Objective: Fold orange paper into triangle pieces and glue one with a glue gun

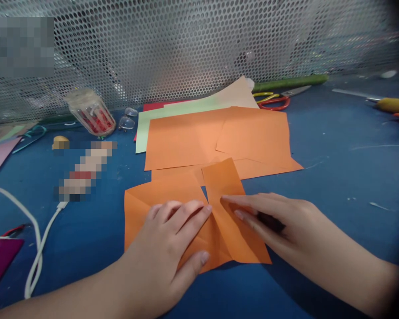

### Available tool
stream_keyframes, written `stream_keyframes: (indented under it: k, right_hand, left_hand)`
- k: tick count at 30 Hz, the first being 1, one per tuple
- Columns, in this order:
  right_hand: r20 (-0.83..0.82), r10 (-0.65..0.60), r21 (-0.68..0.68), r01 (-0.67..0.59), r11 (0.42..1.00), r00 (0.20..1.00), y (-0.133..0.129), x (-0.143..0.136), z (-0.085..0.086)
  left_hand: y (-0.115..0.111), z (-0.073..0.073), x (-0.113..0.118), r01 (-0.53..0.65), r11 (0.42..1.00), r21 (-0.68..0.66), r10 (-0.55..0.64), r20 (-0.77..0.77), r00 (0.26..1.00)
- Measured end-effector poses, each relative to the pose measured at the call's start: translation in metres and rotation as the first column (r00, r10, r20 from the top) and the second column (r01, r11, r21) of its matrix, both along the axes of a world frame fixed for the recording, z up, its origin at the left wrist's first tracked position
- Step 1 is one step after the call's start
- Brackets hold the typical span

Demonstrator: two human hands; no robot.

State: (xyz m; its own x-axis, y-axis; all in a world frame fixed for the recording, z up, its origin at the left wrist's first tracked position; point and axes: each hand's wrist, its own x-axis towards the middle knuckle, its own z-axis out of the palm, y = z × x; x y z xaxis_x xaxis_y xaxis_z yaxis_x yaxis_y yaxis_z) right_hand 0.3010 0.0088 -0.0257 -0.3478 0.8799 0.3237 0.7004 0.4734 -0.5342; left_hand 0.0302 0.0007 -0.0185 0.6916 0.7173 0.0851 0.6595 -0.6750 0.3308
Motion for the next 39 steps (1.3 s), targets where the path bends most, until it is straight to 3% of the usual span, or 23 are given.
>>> stream_keyframes:
  k: [8, 15, 22, 31, 39]
  right_hand:
    - [-0.035, -0.003, -0.031, 0.002, 1.0, 0.999, 0.0, 0.004, 0.001]
    - [-0.116, -0.045, -0.14, 0.029, 0.99, 0.992, 0.0, 0.005, 0.002]
    - [-0.118, 0.054, -0.193, -0.076, 0.978, 0.992, 0.0, 0.007, 0.005]
    - [-0.081, 0.087, -0.124, -0.097, 0.988, 0.993, -0.001, 0.007, 0.006]
    - [-0.048, 0.116, -0.112, -0.121, 0.986, 0.992, 0.0, 0.014, 0.003]
  left_hand:
    - [-0.002, -0.002, 0.0, -0.002, 0.999, 0.04, 0.002, 0.0, 1.0]
    - [-0.004, 0.0, -0.001, 0.051, 0.989, 0.136, -0.037, -0.105, 0.994]
    - [-0.004, -0.007, -0.005, 0.129, 0.985, 0.118, -0.111, -0.151, 0.982]
    - [0.007, 0.001, -0.011, 0.253, 0.965, 0.069, -0.233, -0.215, 0.948]
    - [-0.003, -0.001, -0.005, 0.219, 0.966, 0.138, -0.189, -0.197, 0.962]
